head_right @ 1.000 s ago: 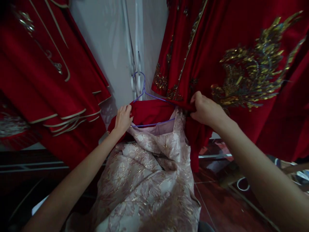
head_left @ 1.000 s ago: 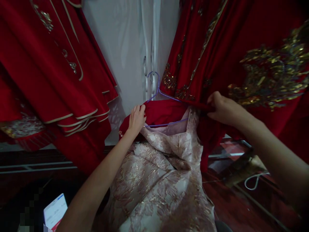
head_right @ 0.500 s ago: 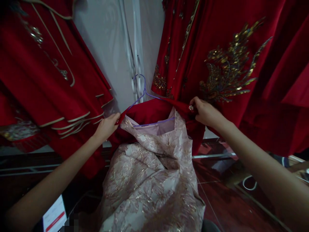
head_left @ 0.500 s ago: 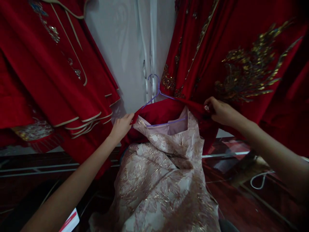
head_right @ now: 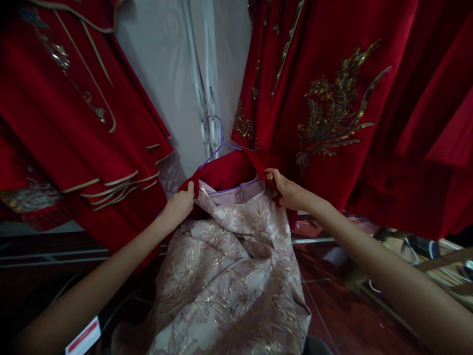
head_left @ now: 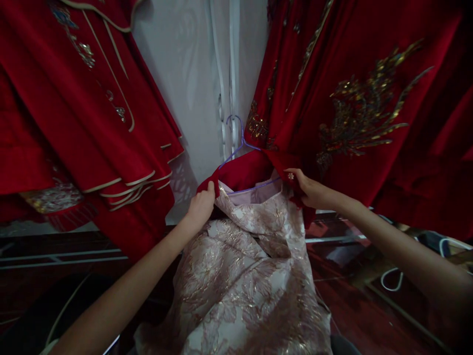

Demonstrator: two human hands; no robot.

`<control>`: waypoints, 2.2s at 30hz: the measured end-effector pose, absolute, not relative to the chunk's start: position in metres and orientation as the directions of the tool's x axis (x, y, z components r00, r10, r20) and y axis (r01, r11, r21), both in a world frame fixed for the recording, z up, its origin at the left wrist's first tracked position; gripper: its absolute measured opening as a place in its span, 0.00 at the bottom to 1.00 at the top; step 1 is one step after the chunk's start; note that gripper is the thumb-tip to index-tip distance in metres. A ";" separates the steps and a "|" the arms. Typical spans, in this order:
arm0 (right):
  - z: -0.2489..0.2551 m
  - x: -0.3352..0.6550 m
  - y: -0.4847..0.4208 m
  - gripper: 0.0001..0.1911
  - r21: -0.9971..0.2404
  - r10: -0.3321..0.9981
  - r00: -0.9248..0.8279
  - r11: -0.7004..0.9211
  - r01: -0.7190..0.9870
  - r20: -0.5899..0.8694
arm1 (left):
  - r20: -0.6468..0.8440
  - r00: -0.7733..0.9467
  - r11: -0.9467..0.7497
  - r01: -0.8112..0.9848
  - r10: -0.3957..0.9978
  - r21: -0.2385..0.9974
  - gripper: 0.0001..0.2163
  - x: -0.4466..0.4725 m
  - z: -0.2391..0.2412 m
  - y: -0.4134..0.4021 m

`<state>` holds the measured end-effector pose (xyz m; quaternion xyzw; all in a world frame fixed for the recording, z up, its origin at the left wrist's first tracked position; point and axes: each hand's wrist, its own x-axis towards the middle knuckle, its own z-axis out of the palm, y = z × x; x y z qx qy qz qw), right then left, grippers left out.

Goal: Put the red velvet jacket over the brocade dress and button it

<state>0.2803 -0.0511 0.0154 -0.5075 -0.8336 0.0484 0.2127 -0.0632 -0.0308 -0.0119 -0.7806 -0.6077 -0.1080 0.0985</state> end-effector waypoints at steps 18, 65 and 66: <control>-0.026 0.155 -0.035 0.09 -0.883 0.891 -0.146 0.449 0.135 0.431 | 0.457 0.397 -0.591 0.349 0.796 0.727 0.08 0.013 -0.017 -0.026; -0.003 0.170 -0.058 0.15 -0.728 0.816 -0.185 0.573 0.375 0.547 | 0.520 0.204 -0.557 0.233 0.829 0.797 0.04 0.009 -0.026 -0.040; -0.004 0.171 -0.056 0.15 -0.738 0.820 -0.184 0.569 0.363 0.542 | 0.526 0.217 -0.567 0.239 0.823 0.788 0.04 0.008 -0.025 -0.040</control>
